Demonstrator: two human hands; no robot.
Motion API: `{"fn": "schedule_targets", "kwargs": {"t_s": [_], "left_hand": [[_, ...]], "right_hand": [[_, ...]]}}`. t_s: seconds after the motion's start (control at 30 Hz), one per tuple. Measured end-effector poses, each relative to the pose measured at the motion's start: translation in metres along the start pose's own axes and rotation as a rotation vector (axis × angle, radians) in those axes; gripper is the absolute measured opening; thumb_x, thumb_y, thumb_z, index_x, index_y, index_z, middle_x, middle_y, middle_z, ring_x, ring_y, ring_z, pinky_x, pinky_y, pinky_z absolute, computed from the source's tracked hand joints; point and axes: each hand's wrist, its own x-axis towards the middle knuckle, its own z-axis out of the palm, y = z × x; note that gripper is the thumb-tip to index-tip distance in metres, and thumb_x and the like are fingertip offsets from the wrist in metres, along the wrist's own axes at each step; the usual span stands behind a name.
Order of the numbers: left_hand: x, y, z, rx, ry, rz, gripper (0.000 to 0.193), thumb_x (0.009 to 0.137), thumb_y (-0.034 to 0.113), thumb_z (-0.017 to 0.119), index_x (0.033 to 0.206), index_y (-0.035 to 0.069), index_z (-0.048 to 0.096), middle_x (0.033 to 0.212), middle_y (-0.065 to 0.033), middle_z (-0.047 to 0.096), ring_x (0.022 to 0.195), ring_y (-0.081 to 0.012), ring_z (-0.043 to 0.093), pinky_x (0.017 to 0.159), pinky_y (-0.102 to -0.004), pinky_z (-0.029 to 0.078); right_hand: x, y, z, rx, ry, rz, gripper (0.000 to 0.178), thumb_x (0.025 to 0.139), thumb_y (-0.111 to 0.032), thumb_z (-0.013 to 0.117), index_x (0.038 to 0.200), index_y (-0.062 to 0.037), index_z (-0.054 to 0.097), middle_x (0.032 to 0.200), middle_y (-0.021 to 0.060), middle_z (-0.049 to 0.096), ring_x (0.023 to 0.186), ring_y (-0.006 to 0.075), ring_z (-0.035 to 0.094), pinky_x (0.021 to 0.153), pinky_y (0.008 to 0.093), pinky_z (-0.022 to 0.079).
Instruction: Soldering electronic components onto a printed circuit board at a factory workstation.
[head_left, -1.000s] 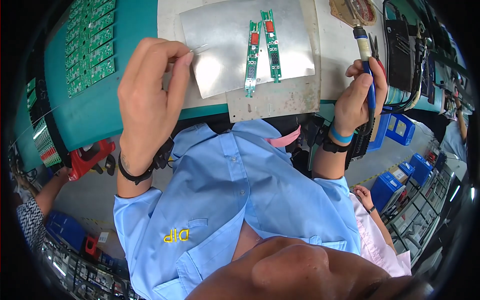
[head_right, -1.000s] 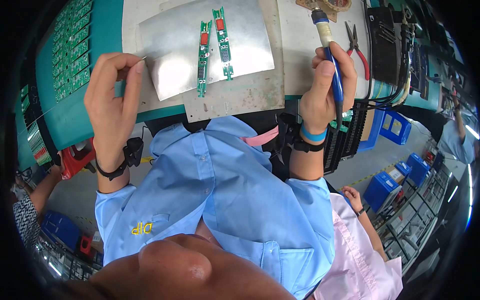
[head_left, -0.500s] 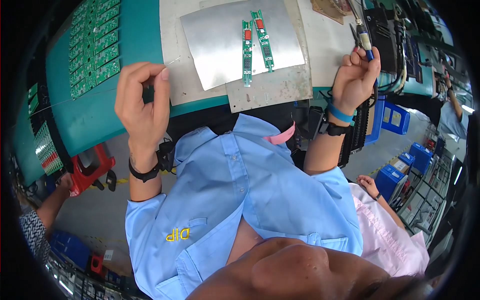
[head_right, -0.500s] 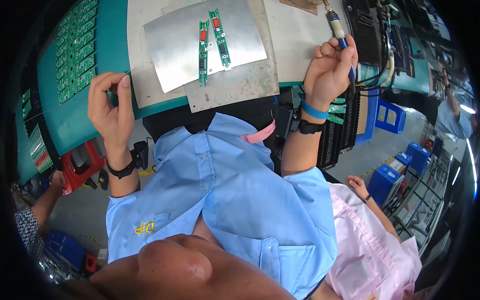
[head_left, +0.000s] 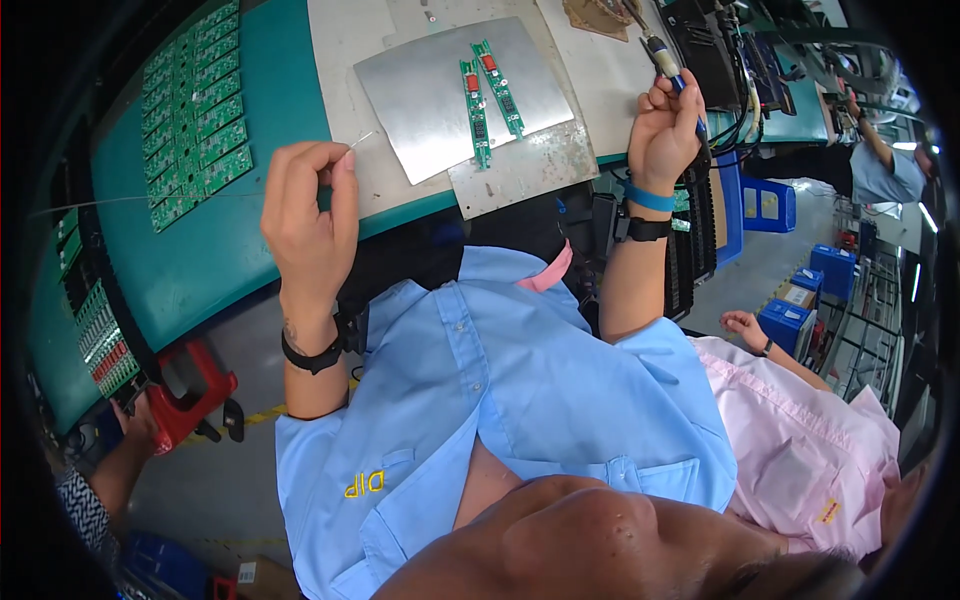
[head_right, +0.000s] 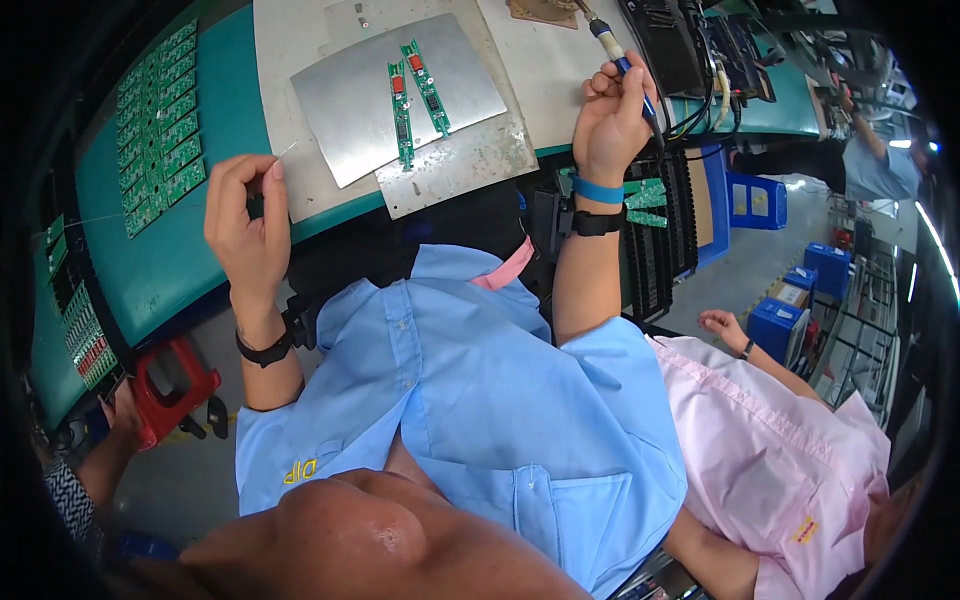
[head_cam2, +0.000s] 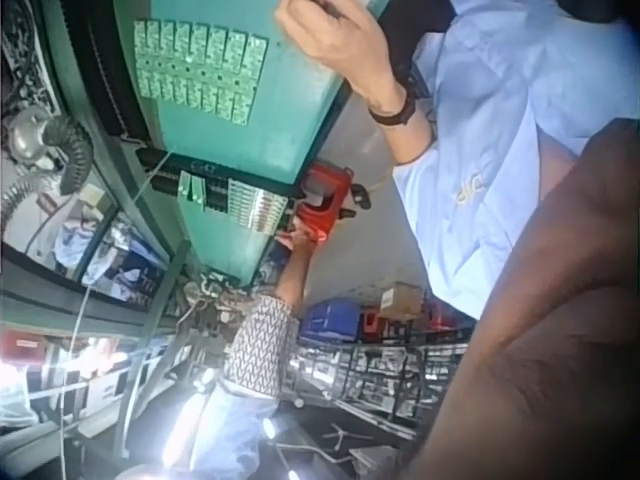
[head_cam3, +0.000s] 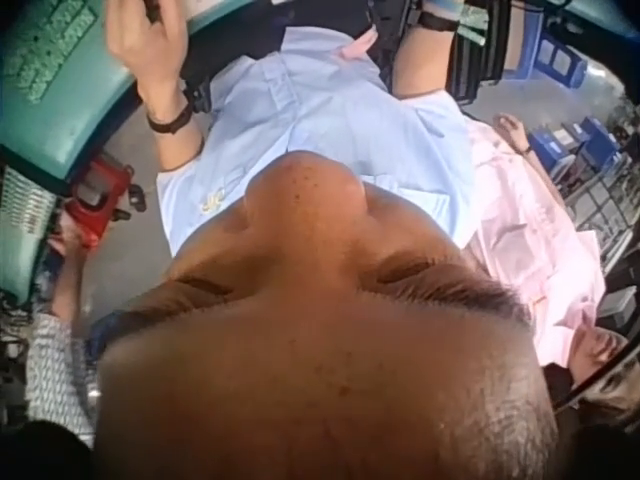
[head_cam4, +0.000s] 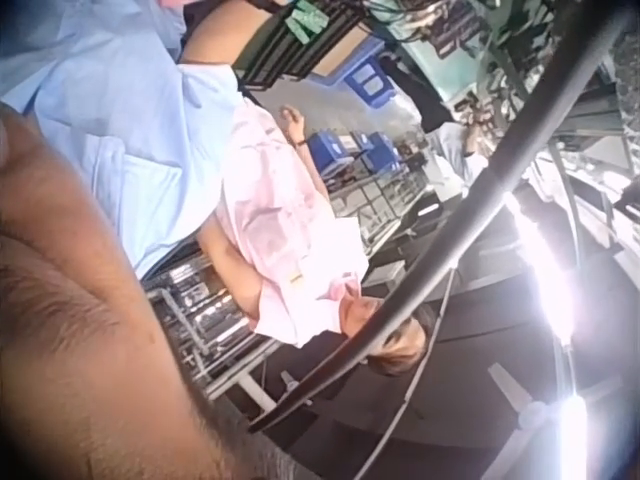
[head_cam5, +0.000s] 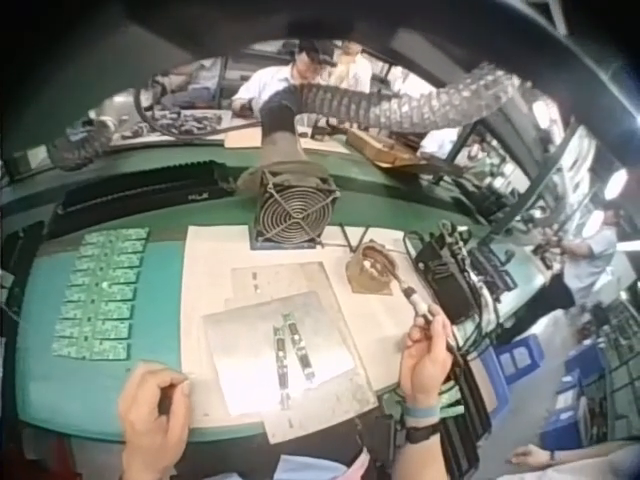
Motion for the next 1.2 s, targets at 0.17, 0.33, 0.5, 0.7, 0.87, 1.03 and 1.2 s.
{"fn": "schedule_targets", "kwargs": {"t_s": [0.17, 0.33, 0.5, 0.7, 0.87, 1.03, 1.2], "left_hand": [[0.001, 0.002, 0.004, -0.001, -0.017, -0.002, 0.006, 0.090, -0.005, 0.069, 0.095, -0.003, 0.067, 0.091, -0.0120, 0.065, 0.073, -0.0194, 0.062, 0.063, -0.0290, 0.052], [0.002, -0.001, 0.004, -0.003, -0.017, 0.001, 0.007, 0.090, -0.005, 0.069, 0.096, -0.002, 0.067, 0.092, -0.0119, 0.065, 0.073, -0.0199, 0.063, 0.063, -0.0294, 0.052], [0.001, -0.001, -0.004, 0.014, -0.004, -0.037, 0.009, 0.088, -0.004, 0.070, 0.095, -0.001, 0.066, 0.092, -0.0123, 0.065, 0.076, -0.0234, 0.064, 0.066, -0.0320, 0.053], [-0.003, -0.006, -0.002, 0.014, -0.005, -0.011, 0.010, 0.085, 0.001, 0.072, 0.092, 0.003, 0.065, 0.091, -0.0108, 0.064, 0.083, -0.0308, 0.062, 0.074, -0.0383, 0.050], [-0.004, -0.009, 0.000, 0.053, 0.015, 0.043, 0.009, 0.086, 0.002, 0.072, 0.092, 0.004, 0.065, 0.090, -0.0090, 0.063, 0.081, -0.0296, 0.062, 0.073, -0.0384, 0.049], [-0.002, -0.007, 0.002, 0.077, 0.049, 0.075, 0.009, 0.085, 0.002, 0.071, 0.090, 0.004, 0.064, 0.089, -0.0082, 0.062, 0.081, -0.0284, 0.062, 0.073, -0.0384, 0.049], [-0.001, -0.006, -0.003, 0.092, 0.032, 0.080, 0.009, 0.086, 0.002, 0.072, 0.091, 0.004, 0.065, 0.088, -0.0082, 0.063, 0.081, -0.0278, 0.063, 0.072, -0.0380, 0.049]], "right_hand": [[0.003, 0.001, -0.006, 0.000, -0.004, 0.004, 0.038, 0.108, -0.026, 0.050, 0.135, 0.0020, 0.054, 0.102, 0.0119, 0.067, 0.084, 0.0158, 0.058, 0.075, 0.0311, 0.047], [0.005, 0.002, -0.008, 0.001, -0.006, 0.017, 0.037, 0.108, -0.025, 0.051, 0.134, 0.0014, 0.054, 0.101, 0.0112, 0.068, 0.085, 0.0158, 0.058, 0.075, 0.0307, 0.048], [0.007, -0.007, 0.001, -0.028, 0.003, 0.067, 0.039, 0.103, -0.032, 0.061, 0.127, -0.0012, 0.059, 0.101, 0.0096, 0.067, 0.086, 0.0165, 0.059, 0.077, 0.0312, 0.046], [-0.052, -0.043, 0.106, -1.567, -0.993, -0.192, 0.048, 0.085, -0.040, 0.080, 0.110, -0.0034, 0.063, 0.101, 0.0075, 0.064, 0.090, 0.0187, 0.058, 0.078, 0.0337, 0.044], [-0.062, -0.018, 0.115, -1.712, -0.831, -0.247, 0.040, 0.084, -0.036, 0.082, 0.100, -0.0035, 0.065, 0.090, 0.0046, 0.061, 0.083, 0.0180, 0.057, 0.074, 0.0314, 0.044], [-0.029, -0.021, 0.105, -1.585, -0.851, 0.166, 0.035, 0.084, -0.032, 0.082, 0.091, -0.0018, 0.066, 0.081, 0.0029, 0.061, 0.072, 0.0147, 0.057, 0.066, 0.0293, 0.044], [-0.015, -0.022, 0.096, -1.456, -0.846, 0.299, 0.029, 0.081, -0.021, 0.085, 0.086, -0.0002, 0.066, 0.077, 0.0012, 0.064, 0.066, 0.0090, 0.057, 0.060, 0.0246, 0.043]]}}
